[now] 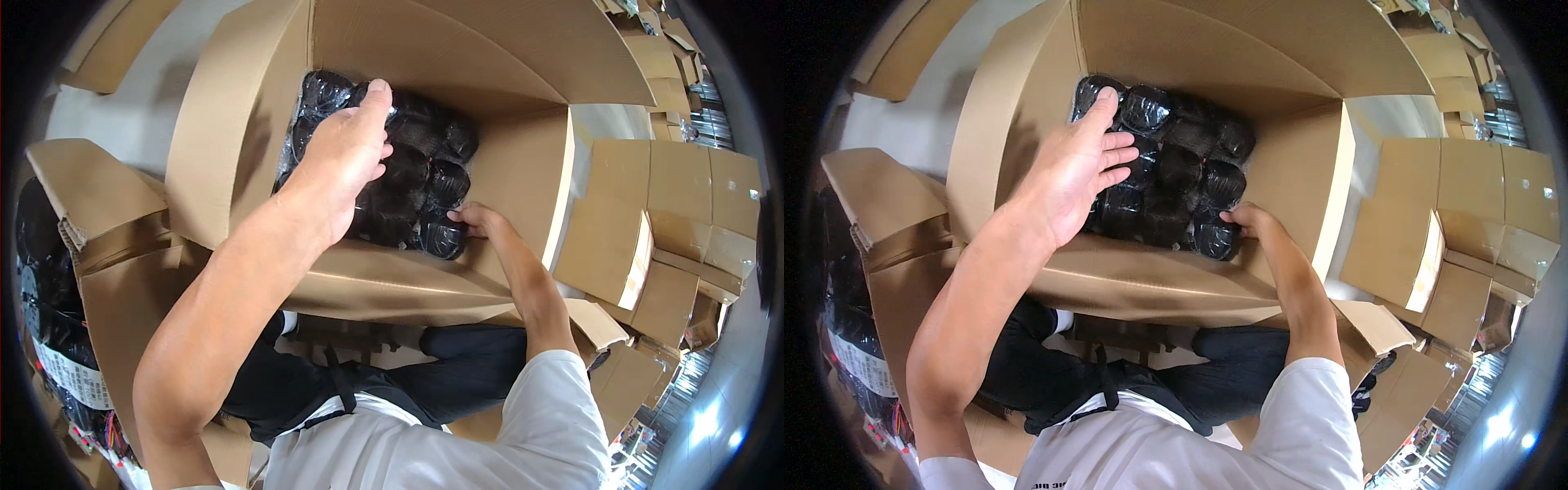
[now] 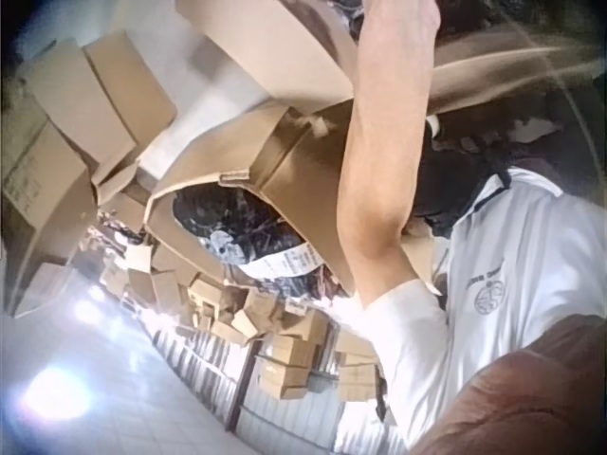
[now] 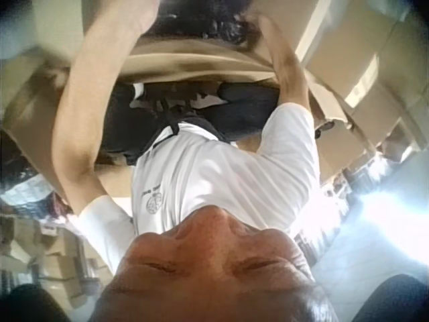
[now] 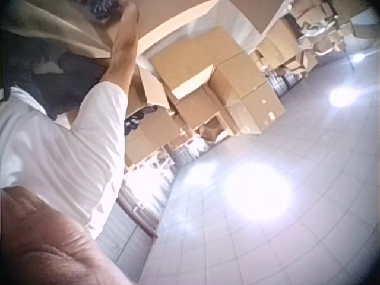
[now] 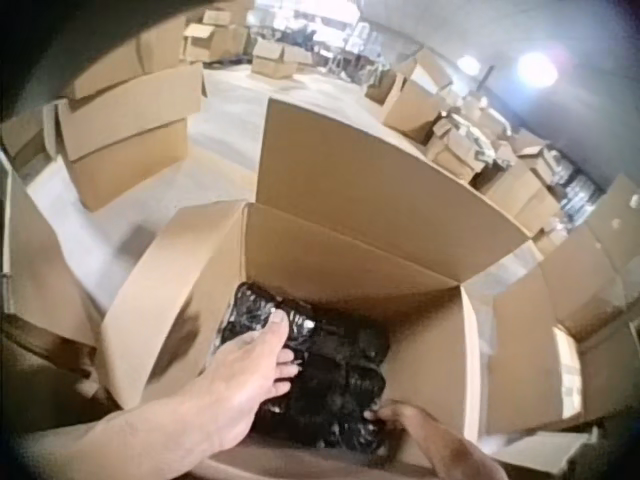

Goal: The person packs black plastic components by hand from a large container into a shipping box lined with bubble wrap.

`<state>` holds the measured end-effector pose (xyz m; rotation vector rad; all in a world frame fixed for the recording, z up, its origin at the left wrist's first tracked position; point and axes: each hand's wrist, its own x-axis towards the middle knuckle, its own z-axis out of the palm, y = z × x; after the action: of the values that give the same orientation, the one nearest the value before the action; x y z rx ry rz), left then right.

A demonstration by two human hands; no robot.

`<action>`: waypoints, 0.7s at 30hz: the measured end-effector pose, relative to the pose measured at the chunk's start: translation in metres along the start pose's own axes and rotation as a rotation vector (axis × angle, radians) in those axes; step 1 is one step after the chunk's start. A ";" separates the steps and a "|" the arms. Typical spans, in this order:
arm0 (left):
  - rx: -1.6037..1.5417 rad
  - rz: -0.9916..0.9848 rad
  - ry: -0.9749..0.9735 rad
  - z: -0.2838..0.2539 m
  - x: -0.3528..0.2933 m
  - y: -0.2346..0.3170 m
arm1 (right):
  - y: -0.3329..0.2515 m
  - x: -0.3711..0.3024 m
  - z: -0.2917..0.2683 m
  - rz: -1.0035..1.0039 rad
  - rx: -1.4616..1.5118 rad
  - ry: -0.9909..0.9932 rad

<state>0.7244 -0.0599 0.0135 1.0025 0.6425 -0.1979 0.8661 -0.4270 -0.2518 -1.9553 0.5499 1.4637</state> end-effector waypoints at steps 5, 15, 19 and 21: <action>0.006 0.014 -0.006 -0.003 -0.010 0.003 | 0.005 0.004 -0.016 -0.056 0.115 -0.179; 0.037 0.048 0.024 -0.011 -0.016 0.003 | 0.015 -0.050 0.062 -0.507 -1.787 0.305; 0.174 0.149 0.135 -0.005 -0.018 0.005 | 0.022 -0.005 0.049 -0.719 -1.679 0.234; 0.145 0.132 0.074 0.005 -0.010 -0.002 | 0.071 0.012 0.008 -0.880 -1.713 0.242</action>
<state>0.7178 -0.0662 0.0200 1.1919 0.6336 -0.0921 0.8173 -0.4723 -0.2809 -2.7801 -1.8878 0.9660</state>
